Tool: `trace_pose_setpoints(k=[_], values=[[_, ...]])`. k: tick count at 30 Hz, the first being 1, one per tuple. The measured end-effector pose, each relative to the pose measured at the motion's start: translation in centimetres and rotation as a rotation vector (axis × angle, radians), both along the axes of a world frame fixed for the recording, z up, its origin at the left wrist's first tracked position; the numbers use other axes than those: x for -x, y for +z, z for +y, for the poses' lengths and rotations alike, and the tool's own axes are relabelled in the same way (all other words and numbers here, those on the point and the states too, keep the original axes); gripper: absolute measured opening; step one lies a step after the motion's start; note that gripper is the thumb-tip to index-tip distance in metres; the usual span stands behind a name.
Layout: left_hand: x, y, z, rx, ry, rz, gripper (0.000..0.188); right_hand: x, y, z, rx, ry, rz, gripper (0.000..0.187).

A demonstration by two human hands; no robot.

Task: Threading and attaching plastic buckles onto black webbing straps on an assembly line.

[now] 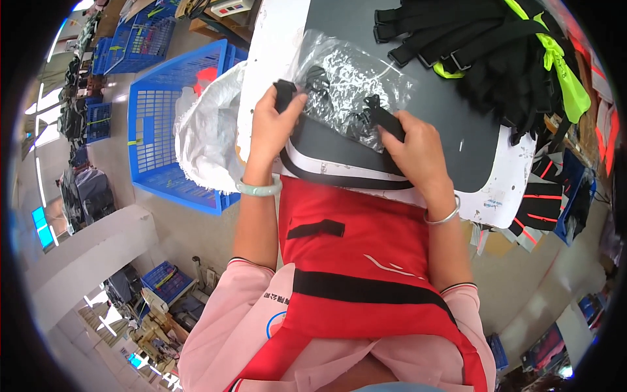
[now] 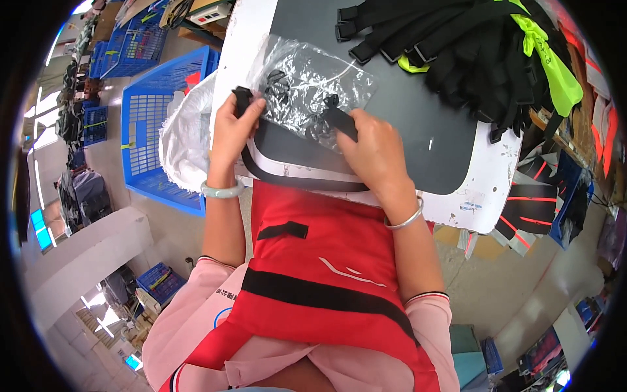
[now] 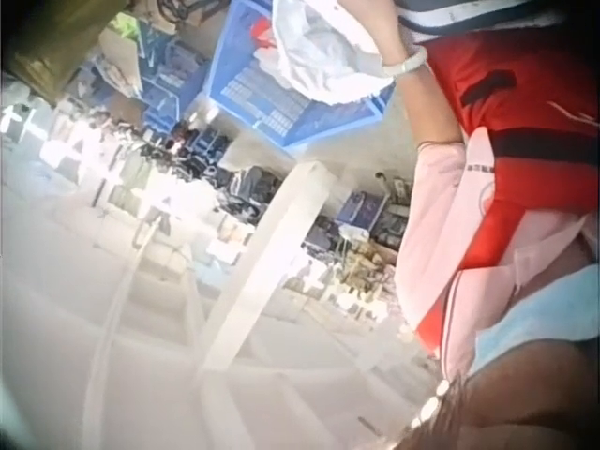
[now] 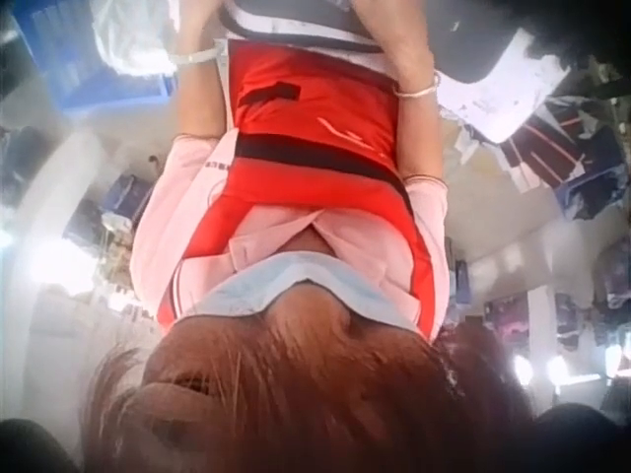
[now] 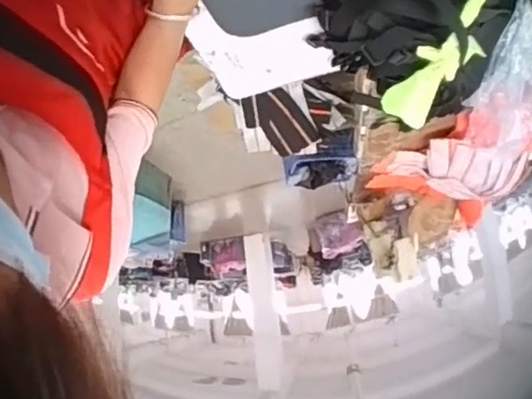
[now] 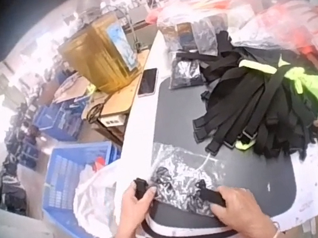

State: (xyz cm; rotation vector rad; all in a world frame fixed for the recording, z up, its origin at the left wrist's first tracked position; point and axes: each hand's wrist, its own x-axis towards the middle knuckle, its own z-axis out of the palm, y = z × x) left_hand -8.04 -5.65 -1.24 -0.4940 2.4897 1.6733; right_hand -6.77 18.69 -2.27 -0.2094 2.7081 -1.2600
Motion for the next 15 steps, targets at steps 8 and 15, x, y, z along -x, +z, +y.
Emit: trace_pose_setpoints(k=[8,15], values=[[2.2,-1.1,-2.5,-0.118,0.049,0.102,0.03,-0.2,-0.2,1.3,0.151,-0.147,0.113,0.027],[8.3,0.2,-1.9,-0.011,0.035,0.384,0.03,3.7,-0.2,1.7,0.038,0.142,-0.146,0.028]])
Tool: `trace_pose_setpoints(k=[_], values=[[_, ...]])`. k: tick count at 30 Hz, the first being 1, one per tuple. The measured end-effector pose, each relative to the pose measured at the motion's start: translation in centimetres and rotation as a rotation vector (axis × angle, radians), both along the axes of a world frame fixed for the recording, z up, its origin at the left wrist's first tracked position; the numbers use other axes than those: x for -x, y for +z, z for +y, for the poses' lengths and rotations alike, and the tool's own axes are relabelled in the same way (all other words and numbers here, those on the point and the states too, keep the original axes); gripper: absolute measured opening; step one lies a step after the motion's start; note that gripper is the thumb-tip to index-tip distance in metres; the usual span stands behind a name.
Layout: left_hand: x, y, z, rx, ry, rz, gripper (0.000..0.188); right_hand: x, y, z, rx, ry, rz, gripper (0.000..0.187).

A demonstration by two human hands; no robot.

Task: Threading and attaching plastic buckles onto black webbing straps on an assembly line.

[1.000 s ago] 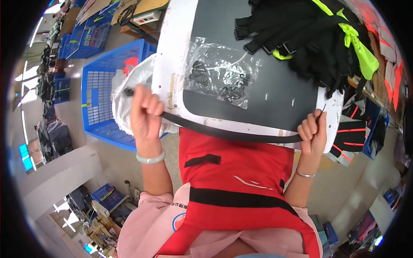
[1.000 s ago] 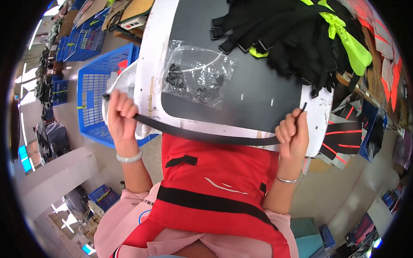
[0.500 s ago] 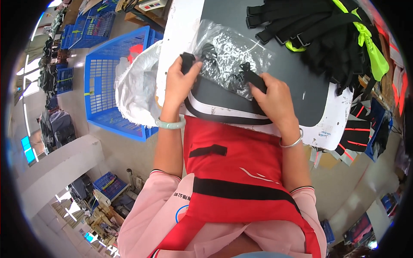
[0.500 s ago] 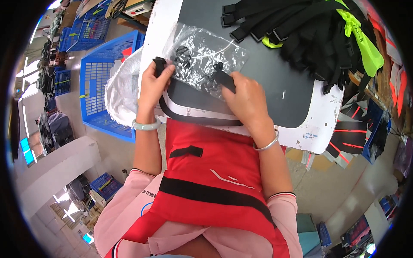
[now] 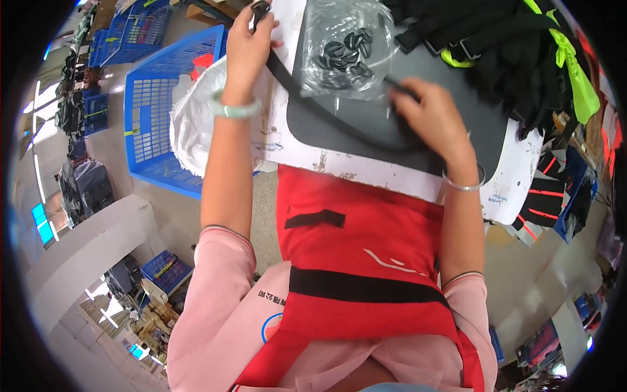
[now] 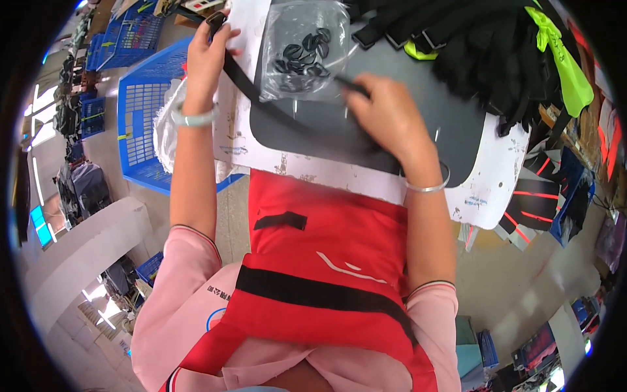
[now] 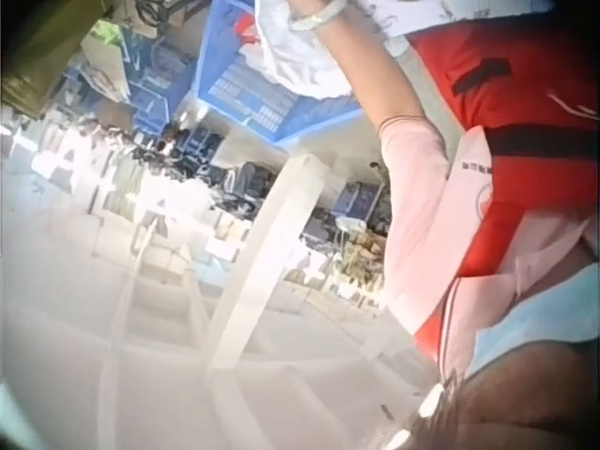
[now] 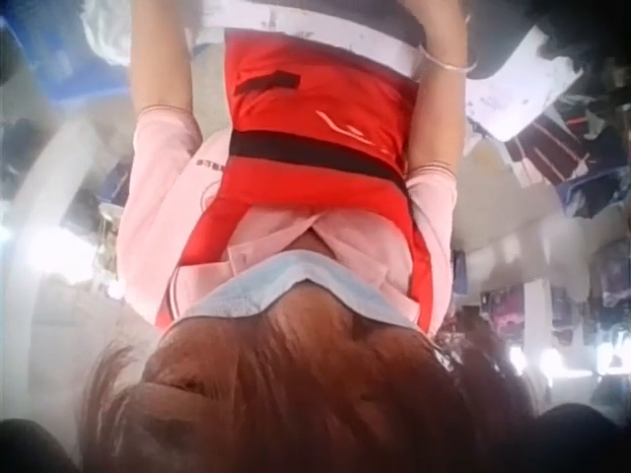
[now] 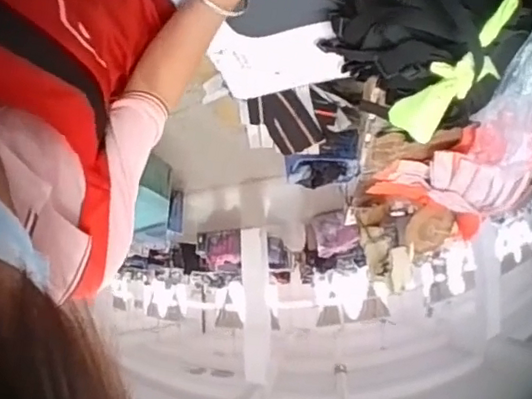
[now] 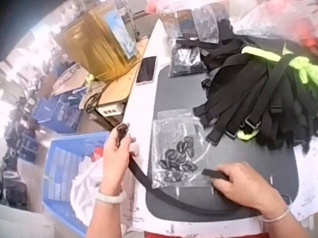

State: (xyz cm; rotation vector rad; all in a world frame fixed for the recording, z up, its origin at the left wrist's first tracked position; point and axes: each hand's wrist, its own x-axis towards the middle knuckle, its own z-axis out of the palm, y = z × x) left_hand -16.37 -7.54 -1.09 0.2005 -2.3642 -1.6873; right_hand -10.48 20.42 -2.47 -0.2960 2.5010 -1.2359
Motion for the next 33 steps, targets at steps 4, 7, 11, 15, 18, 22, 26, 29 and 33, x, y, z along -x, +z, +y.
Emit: trace_pose_setpoints(k=[4,7,11,15,18,22,26,29,33], values=[[-5.5,-0.7,-1.0,0.306,0.034,-0.179,0.028,-3.5,0.3,-0.7,0.127,0.075,-0.037,0.022],[-8.7,-1.2,0.0,0.387,0.083,-0.156,0.026,-3.8,0.9,-0.5,0.186,0.01,-0.211,0.022],[-7.7,-0.7,2.9,0.297,0.105,0.005,0.026,-1.1,1.3,-1.5,0.198,-0.193,0.027,0.025],[-6.6,-4.6,1.1,0.285,0.126,-0.072,0.025,0.8,-1.1,-3.3,0.104,0.024,0.257,0.028],[-5.8,-3.1,1.3,0.272,0.191,0.08,0.018,-1.6,-1.4,-5.8,0.161,0.145,0.177,0.027],[-4.9,0.3,3.8,0.431,-0.044,0.099,0.015,-3.1,-0.1,-6.4,0.301,0.161,0.051,0.027],[-3.1,-0.2,4.9,0.641,-0.252,0.0,0.023,-3.5,1.5,-3.2,0.257,0.039,-0.122,0.027],[-2.2,-1.3,5.1,0.673,-0.26,-0.037,0.023,-4.3,1.0,-0.5,0.282,-0.106,-0.133,0.027],[-0.9,-1.4,5.1,0.469,-0.243,-0.269,0.024,-4.5,0.4,0.2,0.277,-0.221,-0.102,0.027]])
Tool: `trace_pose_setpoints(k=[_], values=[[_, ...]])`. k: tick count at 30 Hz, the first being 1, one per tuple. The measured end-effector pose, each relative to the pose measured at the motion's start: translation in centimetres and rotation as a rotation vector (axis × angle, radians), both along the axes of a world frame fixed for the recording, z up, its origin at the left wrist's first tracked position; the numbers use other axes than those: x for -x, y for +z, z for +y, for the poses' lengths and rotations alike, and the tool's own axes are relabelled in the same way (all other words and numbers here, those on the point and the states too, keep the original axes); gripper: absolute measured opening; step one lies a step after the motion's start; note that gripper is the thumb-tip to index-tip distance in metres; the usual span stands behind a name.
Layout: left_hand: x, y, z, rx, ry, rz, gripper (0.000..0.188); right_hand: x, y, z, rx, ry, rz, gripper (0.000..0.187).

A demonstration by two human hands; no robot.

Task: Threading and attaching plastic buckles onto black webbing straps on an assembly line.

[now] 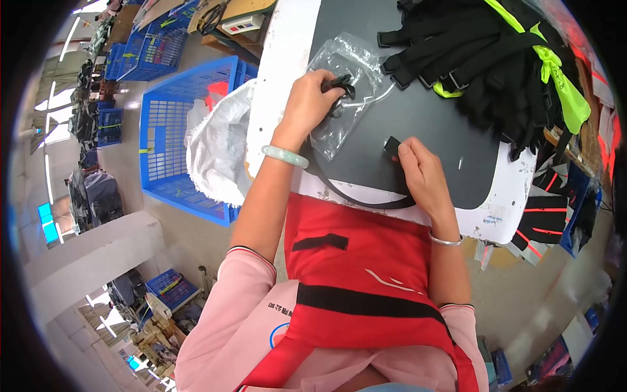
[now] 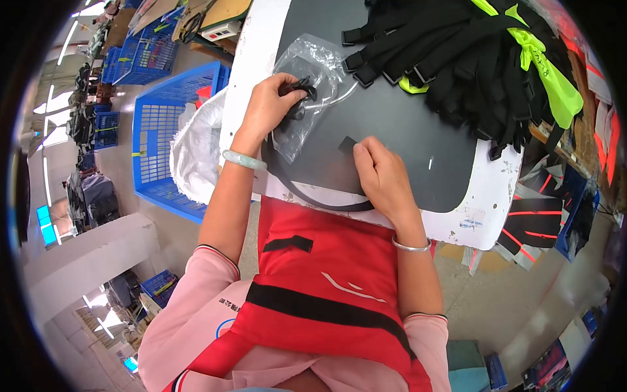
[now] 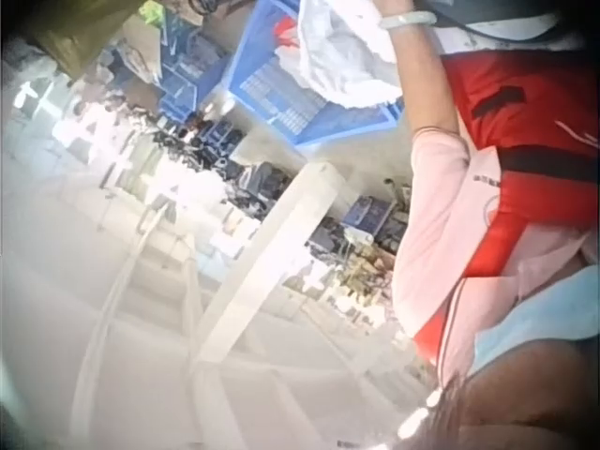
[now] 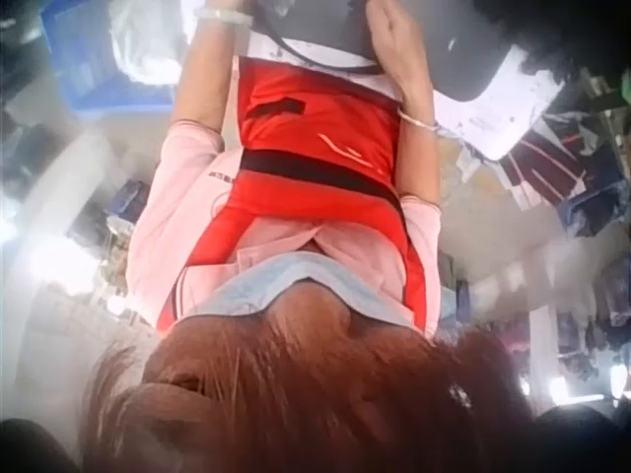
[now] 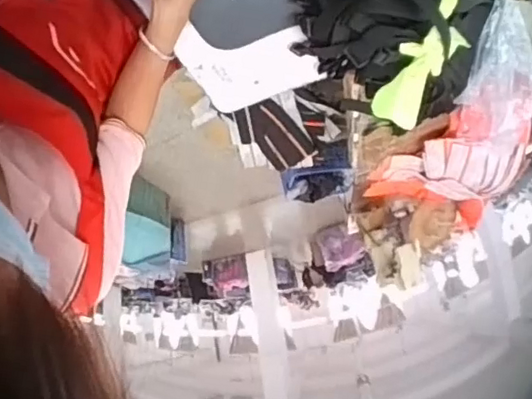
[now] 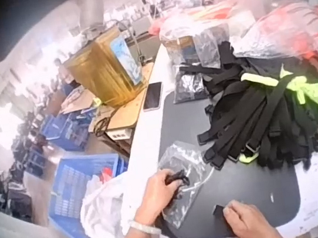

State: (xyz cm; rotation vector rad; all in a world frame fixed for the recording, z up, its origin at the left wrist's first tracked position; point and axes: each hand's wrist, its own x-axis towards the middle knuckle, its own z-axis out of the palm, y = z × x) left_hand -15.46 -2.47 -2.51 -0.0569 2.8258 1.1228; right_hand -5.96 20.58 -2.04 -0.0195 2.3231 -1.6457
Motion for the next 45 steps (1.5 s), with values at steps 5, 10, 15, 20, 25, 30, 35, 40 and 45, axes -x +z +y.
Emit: trace_pose_setpoints(k=[5,10,15,20,25,30,35,40,45], values=[[0.5,1.3,-0.5,0.003,-0.002,-0.068,0.024,0.1,0.6,-0.4,0.042,0.002,0.101,0.022],[-0.1,-0.4,-0.7,0.024,-0.103,0.122,0.021,-0.7,-1.0,0.1,0.065,0.019,0.156,0.021],[-1.4,-0.6,-0.4,-0.087,-0.053,0.173,0.02,-1.3,-0.8,-0.1,0.054,-0.007,0.12,0.022],[-2.7,0.1,-2.1,-0.155,-0.015,0.213,0.022,-1.6,-1.2,-1.2,0.145,-0.007,0.145,0.022],[-4.1,4.9,0.7,-0.649,-0.002,-0.116,0.018,-1.2,5.1,-1.8,-0.108,-0.057,0.324,0.015],[-9.5,4.9,1.7,-1.062,0.179,-0.267,0.012,-0.9,4.9,-5.0,-0.062,0.094,0.444,0.026],[-11.5,3.1,2.5,-1.344,0.157,-0.273,0.011,-3.1,4.6,-4.4,0.1,0.064,0.4,0.02],[-13.5,2.4,4.2,-1.417,0.148,-0.301,0.012,-5.6,4.1,-3.3,0.032,-0.038,0.389,0.019],[-14.8,2.4,4.6,-1.098,0.061,0.0,0.009,-6.8,3.6,-3.5,-0.297,-0.122,0.628,0.018]])
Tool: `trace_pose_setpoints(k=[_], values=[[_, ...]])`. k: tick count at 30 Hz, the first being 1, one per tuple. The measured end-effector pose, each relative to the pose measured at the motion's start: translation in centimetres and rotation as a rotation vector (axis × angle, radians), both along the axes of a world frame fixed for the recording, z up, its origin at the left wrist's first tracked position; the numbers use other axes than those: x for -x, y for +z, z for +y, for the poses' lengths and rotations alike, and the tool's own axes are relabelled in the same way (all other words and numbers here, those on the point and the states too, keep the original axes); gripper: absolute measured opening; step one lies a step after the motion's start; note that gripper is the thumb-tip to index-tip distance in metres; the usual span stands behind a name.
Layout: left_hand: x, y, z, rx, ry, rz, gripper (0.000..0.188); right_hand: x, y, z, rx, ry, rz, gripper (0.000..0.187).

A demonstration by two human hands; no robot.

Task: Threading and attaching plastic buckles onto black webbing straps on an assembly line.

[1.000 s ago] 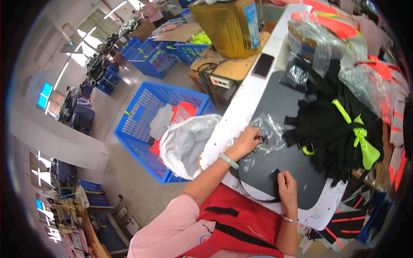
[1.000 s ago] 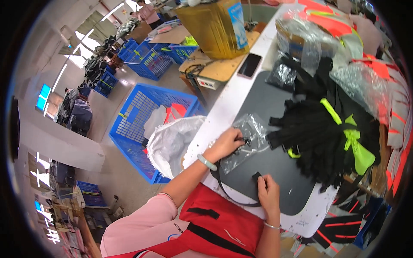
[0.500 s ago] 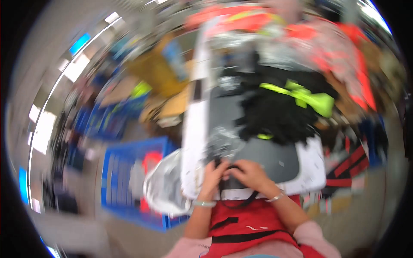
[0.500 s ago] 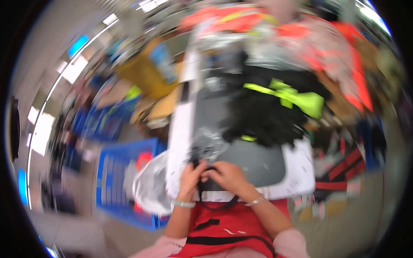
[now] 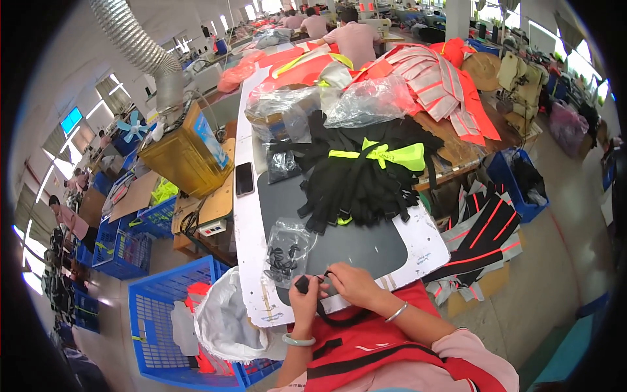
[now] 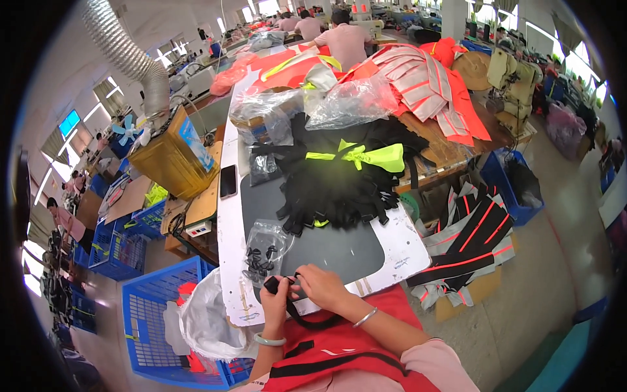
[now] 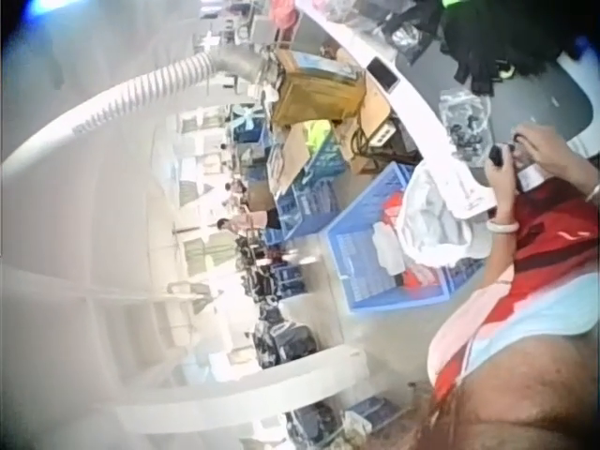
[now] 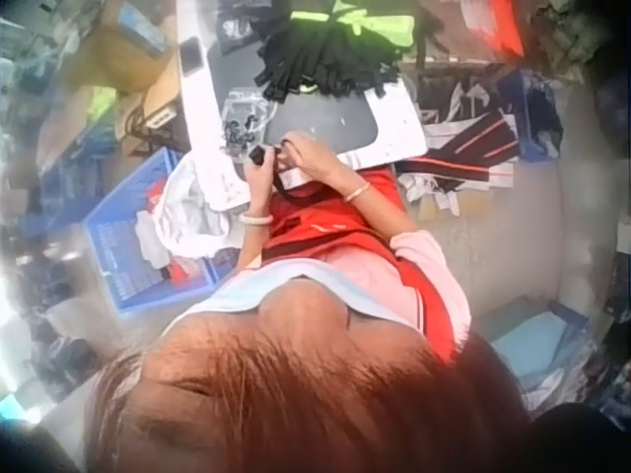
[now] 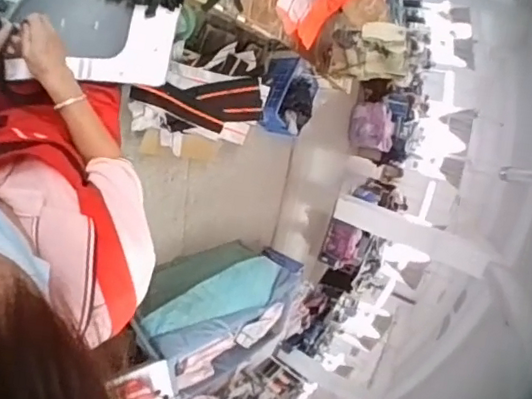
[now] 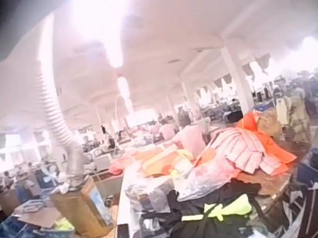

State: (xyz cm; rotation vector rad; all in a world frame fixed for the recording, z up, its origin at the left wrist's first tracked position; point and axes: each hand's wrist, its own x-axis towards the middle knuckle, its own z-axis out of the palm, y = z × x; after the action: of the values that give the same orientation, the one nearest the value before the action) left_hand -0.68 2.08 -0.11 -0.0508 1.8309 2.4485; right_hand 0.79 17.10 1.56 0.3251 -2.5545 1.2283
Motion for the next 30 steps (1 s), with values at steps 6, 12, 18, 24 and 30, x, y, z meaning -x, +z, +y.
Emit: trace_pose_setpoints(k=[6,12,18,24,30], values=[[-0.4,-0.6,1.2,-0.018,-0.069,-0.065,0.011,-0.7,0.4,0.2,-0.097,-0.035,-0.057,0.017],[-0.1,-1.1,1.2,-0.156,-0.085,-0.193,0.012,-0.7,-0.6,0.5,-0.102,-0.041,-0.091,0.018],[-0.4,-2.3,0.6,-0.142,-0.125,-0.194,0.01,-0.4,-1.3,0.9,-0.177,0.065,-0.111,0.016],[-1.0,-2.2,0.8,-0.111,-0.101,-0.257,0.013,-0.4,-2.2,1.7,-0.201,0.179,-0.142,0.017],[-0.7,-1.1,-0.5,0.015,-0.168,-0.278,0.014,-0.3,-1.4,1.8,-0.191,0.276,-0.155,0.014]])
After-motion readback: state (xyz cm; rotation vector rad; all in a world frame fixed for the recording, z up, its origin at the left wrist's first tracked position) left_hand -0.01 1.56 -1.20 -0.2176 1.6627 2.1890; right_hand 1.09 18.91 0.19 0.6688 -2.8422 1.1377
